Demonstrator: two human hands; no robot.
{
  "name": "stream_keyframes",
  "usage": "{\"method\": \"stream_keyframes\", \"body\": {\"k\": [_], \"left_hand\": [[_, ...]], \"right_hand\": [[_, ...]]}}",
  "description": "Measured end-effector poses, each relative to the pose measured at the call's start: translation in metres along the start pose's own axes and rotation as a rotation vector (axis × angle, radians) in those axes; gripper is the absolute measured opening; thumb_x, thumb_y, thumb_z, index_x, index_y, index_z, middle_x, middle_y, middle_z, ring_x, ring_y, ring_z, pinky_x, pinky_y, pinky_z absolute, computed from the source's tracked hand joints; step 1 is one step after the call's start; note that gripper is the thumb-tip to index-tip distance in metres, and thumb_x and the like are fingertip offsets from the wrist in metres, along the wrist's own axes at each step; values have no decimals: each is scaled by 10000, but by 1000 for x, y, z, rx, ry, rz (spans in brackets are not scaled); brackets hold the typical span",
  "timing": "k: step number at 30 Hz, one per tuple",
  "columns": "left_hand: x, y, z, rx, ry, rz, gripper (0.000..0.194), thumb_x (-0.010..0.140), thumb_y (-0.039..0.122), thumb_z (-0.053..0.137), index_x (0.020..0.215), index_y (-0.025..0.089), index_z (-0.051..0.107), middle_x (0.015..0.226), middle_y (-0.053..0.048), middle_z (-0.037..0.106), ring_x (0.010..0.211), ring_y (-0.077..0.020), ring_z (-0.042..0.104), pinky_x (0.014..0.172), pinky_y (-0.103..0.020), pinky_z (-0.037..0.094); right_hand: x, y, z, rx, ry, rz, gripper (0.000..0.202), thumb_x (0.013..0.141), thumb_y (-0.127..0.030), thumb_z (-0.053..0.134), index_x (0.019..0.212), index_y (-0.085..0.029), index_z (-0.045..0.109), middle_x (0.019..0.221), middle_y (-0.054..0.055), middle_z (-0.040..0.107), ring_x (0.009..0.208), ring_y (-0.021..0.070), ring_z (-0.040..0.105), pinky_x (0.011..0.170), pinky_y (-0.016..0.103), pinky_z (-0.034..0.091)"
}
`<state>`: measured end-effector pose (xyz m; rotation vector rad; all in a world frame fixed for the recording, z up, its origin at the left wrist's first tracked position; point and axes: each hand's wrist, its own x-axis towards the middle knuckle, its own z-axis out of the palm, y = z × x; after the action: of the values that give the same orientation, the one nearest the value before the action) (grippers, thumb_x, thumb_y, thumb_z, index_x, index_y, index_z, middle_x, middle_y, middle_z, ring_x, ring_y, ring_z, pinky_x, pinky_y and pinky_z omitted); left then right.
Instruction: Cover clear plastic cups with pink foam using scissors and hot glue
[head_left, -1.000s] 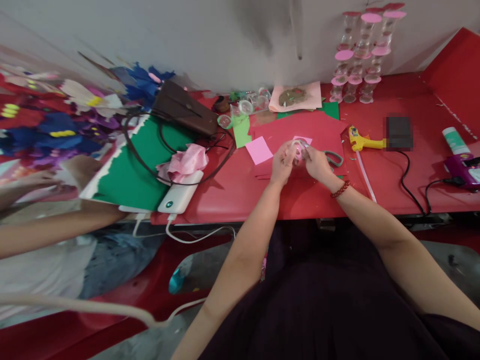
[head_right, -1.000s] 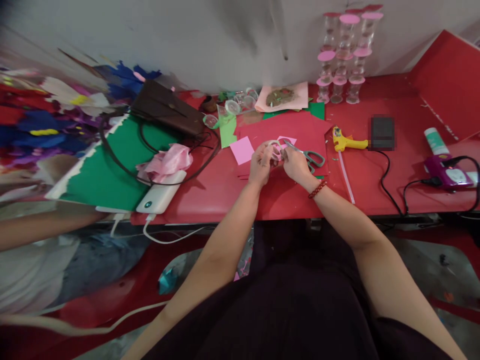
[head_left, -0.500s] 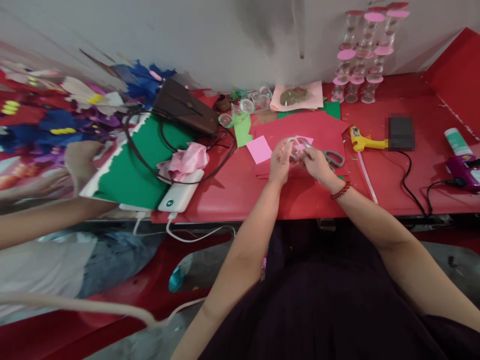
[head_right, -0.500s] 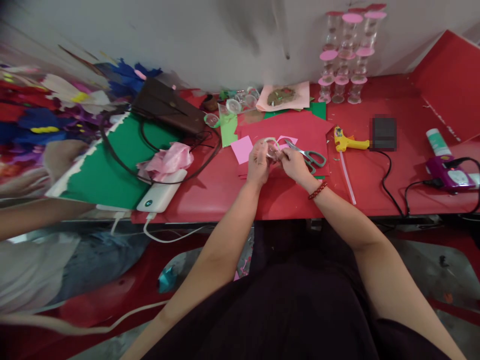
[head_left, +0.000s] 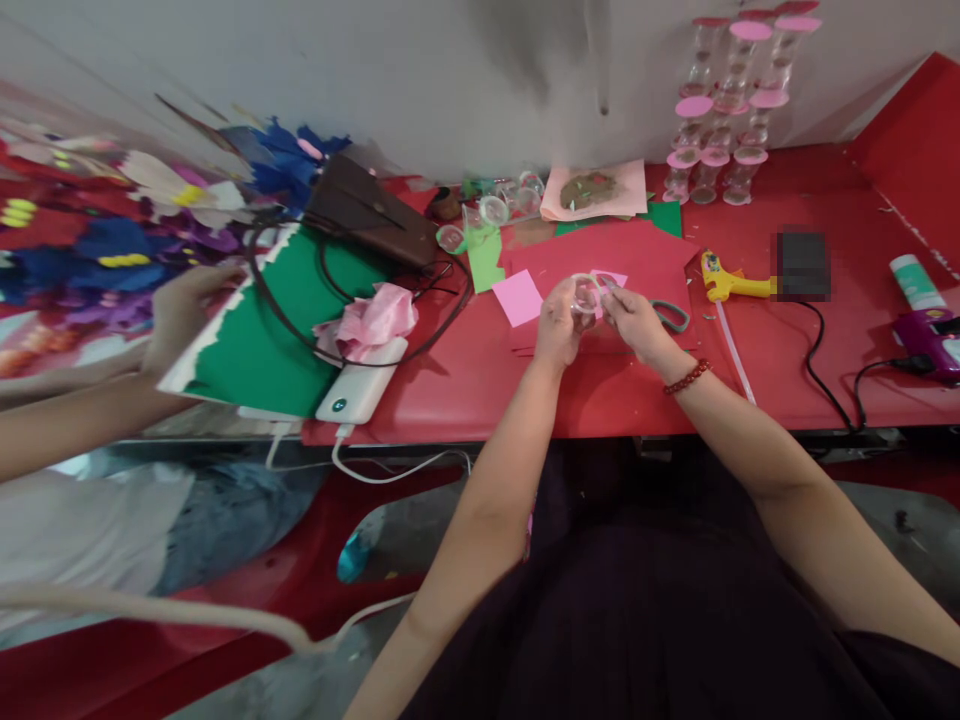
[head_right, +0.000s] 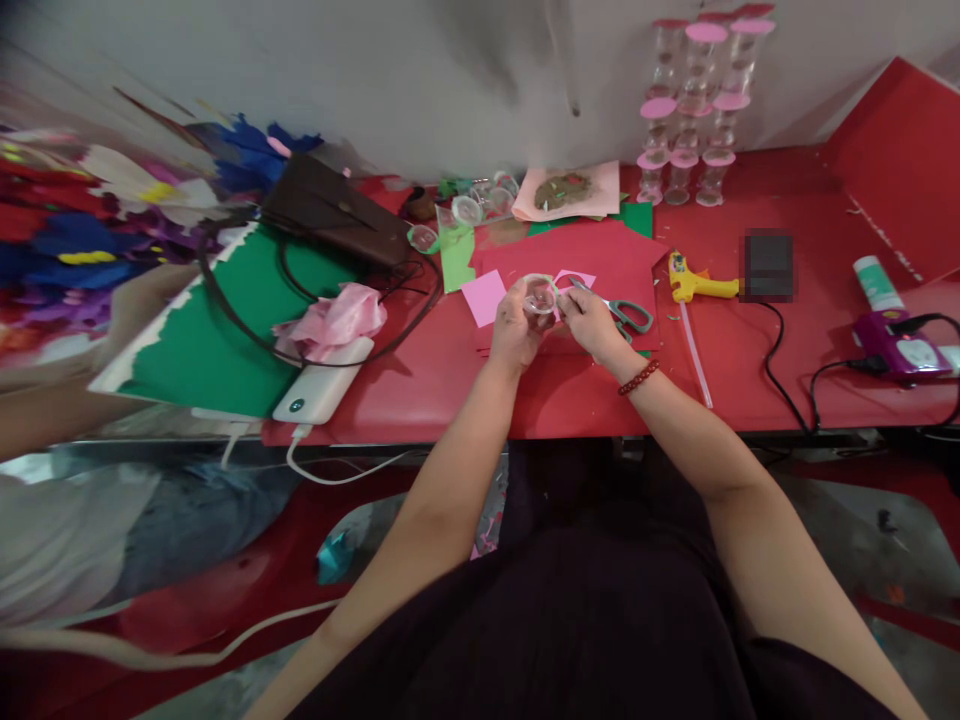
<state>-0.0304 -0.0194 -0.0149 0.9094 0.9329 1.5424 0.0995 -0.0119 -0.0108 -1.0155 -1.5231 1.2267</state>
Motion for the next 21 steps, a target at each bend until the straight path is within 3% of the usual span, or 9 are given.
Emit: {"method": "stream_keyframes", "body": {"k": [4, 8, 11, 13, 17, 21], "left_hand": [[2, -1, -3, 3, -12, -19, 377, 987, 608, 622, 910, 257, 736, 713, 3, 612, 513, -87, 427, 515, -268, 376], [2, 1, -5, -29, -29, -49, 451, 1020, 627, 549, 871, 245, 739, 652, 9, 586, 460, -79, 355, 468, -267, 340], [2, 2, -4, -31, -18, -58, 472, 1012, 653, 544, 872, 245, 733, 649, 15, 590, 452, -71, 362, 457, -253, 344], [1, 2, -3, -16, -6, -62, 468, 993, 669, 574, 877, 244, 731, 664, 15, 606, 461, -68, 384, 464, -248, 349], [0, 0, -2, -7, -1, -67, 468, 938, 701, 642, 879, 243, 718, 663, 20, 598, 493, -76, 434, 477, -231, 348], [1, 1, -2, 5, 19, -114, 494, 930, 714, 631, 855, 230, 700, 640, 27, 562, 483, -77, 426, 475, -244, 325]], "right_hand": [[4, -2, -3, 126, 63, 65, 449, 1031, -458, 613, 698, -241, 403, 639, -60, 373, 559, 96, 294, 525, 245, 267], [9, -7, -13, 257, 172, 148, 359, 1035, -321, 612, 734, -233, 440, 657, -64, 440, 513, 72, 287, 500, 231, 257], [8, -10, -16, 296, 115, 199, 294, 991, -240, 666, 750, -217, 499, 671, -59, 490, 515, 64, 321, 506, 226, 258], [4, -11, -14, 305, 45, 207, 304, 983, -297, 694, 753, -214, 515, 681, -53, 502, 531, 69, 342, 515, 233, 265], [-3, -9, -4, 92, -11, 90, 431, 928, -492, 769, 719, -218, 510, 657, -55, 481, 595, 95, 377, 564, 253, 297], [-4, -7, 2, -237, -8, -33, 430, 986, -374, 705, 657, -217, 478, 622, -48, 468, 625, 113, 401, 628, 281, 314]]}}
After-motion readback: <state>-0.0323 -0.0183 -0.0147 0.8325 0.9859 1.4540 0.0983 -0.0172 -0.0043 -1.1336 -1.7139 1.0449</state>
